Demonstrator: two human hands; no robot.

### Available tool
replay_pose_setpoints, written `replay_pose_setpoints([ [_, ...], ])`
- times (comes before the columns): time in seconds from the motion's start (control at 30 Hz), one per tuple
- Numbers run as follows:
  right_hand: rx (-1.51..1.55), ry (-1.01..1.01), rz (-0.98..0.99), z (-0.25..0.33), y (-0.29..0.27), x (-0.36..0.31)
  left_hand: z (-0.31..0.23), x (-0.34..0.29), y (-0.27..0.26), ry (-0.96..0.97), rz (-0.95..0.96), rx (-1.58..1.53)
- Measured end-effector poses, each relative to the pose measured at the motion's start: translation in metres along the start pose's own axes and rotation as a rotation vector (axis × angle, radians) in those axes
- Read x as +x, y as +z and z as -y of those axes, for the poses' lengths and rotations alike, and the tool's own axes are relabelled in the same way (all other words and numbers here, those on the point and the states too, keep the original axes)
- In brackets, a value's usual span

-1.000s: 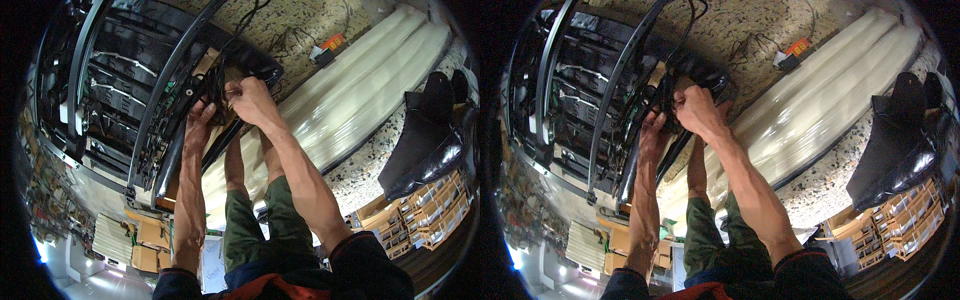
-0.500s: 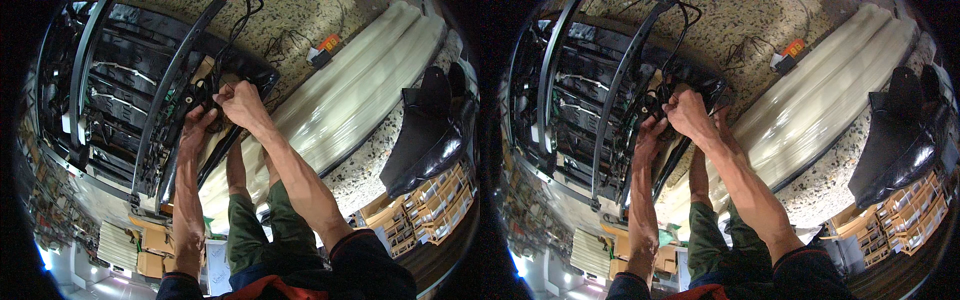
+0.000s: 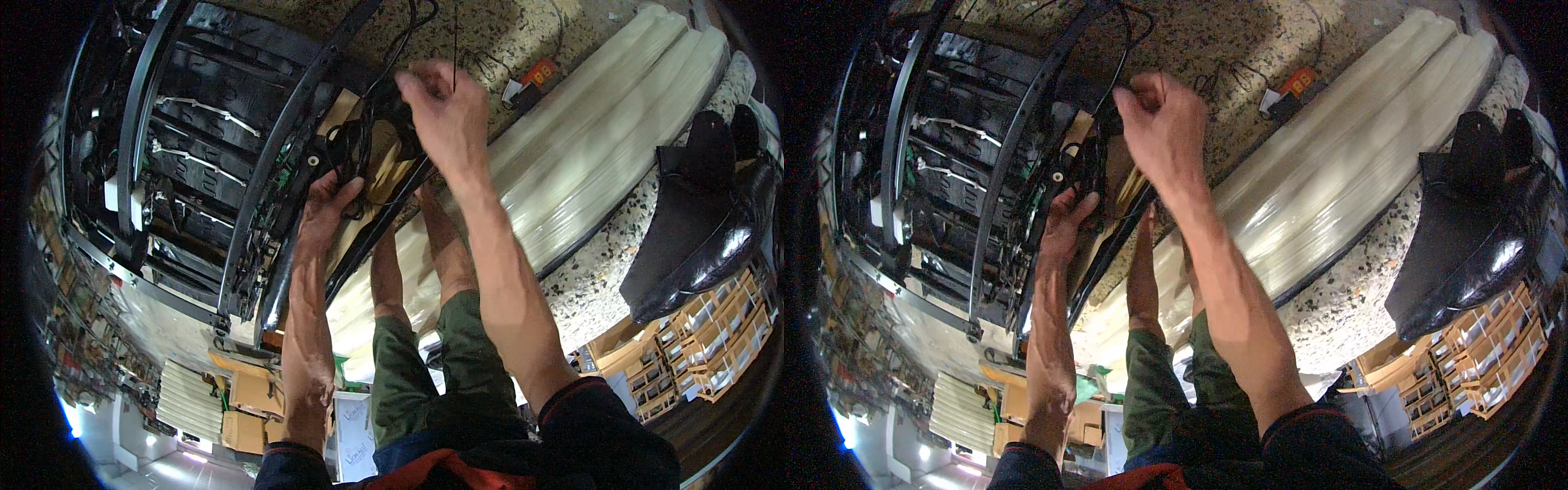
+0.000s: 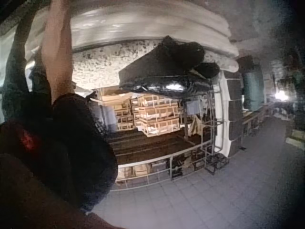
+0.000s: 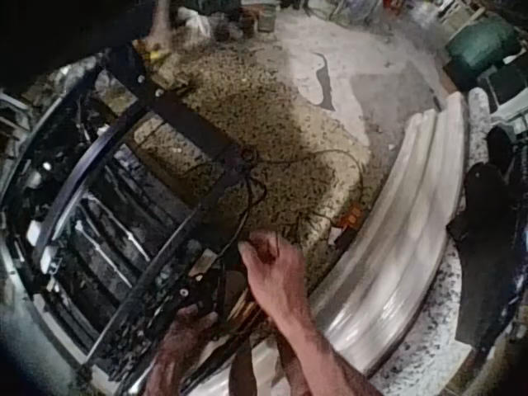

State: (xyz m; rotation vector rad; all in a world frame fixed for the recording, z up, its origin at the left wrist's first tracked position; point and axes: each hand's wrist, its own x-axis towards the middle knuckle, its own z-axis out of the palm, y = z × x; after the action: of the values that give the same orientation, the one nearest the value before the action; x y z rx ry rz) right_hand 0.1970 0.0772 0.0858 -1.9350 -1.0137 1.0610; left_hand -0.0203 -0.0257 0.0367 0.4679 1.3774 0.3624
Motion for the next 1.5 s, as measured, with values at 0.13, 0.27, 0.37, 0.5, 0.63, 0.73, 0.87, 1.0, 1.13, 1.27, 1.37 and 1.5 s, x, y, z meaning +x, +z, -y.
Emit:
replay_pose_setpoints([
  [0.13,0.022,-0.067,0.056,-0.018,0.008,0.039,-0.001,0.004,-0.003,-0.044,-0.006,0.042],
  [0.27,-0.045,-0.053,0.001,-0.021,0.017,0.046,-0.008,-0.005,0.001,0.024,-0.042,0.031],
  [0.37,-0.060,-0.065,-0.023,-0.026,0.021,0.048,-0.004,-0.003,-0.006,0.046,-0.012,0.056],
  [0.5,-0.053,-0.018,-0.066,-0.033,0.025,0.056,-0.036,-0.017,0.009,-0.068,-0.090,0.289],
  [0.63,-0.069,0.034,-0.038,-0.027,0.018,0.058,-0.011,-0.002,-0.005,-0.043,-0.006,0.246],
  [0.73,-0.065,-0.001,-0.021,-0.020,0.022,0.058,-0.010,-0.001,-0.018,-0.093,0.038,0.253],
  [0.87,0.203,0.076,0.081,-0.031,0.021,0.068,-0.013,-0.007,-0.010,-0.019,0.009,0.201],
  [1.0,0.399,0.118,0.298,-0.030,0.015,0.070,-0.017,-0.007,-0.010,0.008,0.035,0.200],
  [1.13,0.381,0.081,0.236,-0.030,0.018,0.070,-0.018,-0.003,-0.012,-0.027,0.049,0.258],
  [1.27,0.303,-0.036,0.212,-0.036,0.022,0.071,-0.018,-0.002,-0.011,-0.062,0.036,0.275],
  [1.37,0.060,-0.044,0.257,-0.029,0.019,0.067,-0.018,-0.005,-0.007,-0.039,0.036,0.187],
  [1.5,-0.041,0.014,0.353,-0.012,0.011,0.067,-0.008,-0.002,-0.014,-0.033,0.032,0.174],
])
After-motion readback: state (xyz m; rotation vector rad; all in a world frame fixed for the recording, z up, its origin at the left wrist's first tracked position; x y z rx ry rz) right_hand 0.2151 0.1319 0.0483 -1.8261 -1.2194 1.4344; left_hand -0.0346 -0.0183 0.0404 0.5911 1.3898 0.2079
